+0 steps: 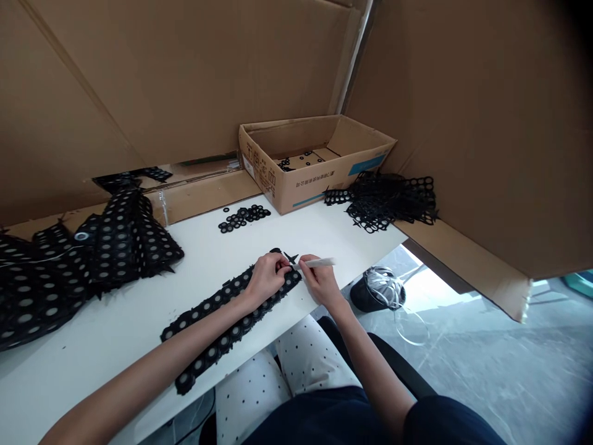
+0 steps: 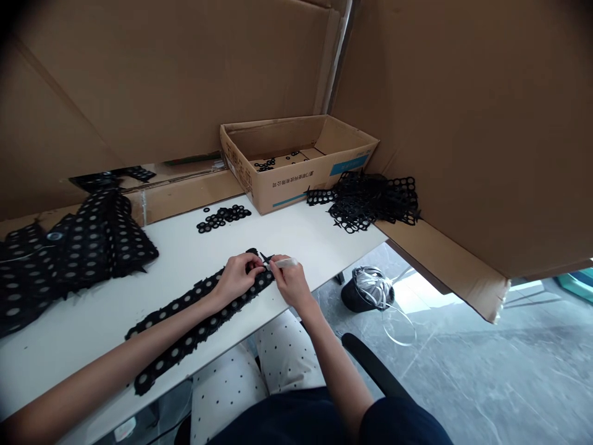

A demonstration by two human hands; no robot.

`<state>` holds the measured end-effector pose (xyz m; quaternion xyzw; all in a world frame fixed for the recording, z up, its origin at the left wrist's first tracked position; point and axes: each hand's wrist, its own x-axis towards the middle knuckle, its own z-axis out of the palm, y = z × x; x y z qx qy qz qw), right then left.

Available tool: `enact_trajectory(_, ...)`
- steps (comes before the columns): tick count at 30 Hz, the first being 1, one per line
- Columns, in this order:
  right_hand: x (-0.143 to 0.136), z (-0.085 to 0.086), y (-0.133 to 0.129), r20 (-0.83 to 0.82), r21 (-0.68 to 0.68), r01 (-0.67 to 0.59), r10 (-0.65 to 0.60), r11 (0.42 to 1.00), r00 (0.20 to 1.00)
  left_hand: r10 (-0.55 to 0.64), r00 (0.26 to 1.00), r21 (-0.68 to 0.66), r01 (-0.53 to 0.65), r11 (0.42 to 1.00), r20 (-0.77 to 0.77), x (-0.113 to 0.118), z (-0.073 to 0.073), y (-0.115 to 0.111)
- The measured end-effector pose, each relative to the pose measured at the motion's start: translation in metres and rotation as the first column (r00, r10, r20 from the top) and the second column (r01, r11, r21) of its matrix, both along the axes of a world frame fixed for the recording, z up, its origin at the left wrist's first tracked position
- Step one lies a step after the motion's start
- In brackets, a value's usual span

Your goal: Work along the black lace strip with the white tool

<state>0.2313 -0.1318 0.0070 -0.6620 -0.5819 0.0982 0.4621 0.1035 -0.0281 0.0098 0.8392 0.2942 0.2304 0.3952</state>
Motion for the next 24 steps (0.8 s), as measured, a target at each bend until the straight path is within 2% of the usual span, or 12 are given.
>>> enact_trajectory(6, 0.002, -0.003, 0.005, -0.104, -0.042, 0.086, -0.09, 0.995, 0.991, 0.006, 1.0, -0.009, -0.006, 1.0, 0.001, 0.0, 0.0, -0.001)
enact_trajectory(17, 0.004, -0.003, 0.007, -0.181, -0.053, 0.117, -0.125, 0.992, 0.976, 0.018, 1.0, -0.053, -0.018, 0.998, -0.004, 0.0, 0.001, 0.001)
enact_trajectory(20, 0.008, 0.0, 0.005, -0.165, 0.011, 0.179, -0.174, 0.984, 0.971, 0.003, 1.0, -0.049, -0.003, 0.999, 0.016, 0.011, 0.007, 0.003)
enact_trajectory(24, 0.026, 0.008, 0.003, 0.004, 0.115, 0.304, -0.307, 0.946, 0.952, -0.092, 0.993, 0.099, 0.084, 0.991, 0.073, 0.038, 0.027, 0.008)
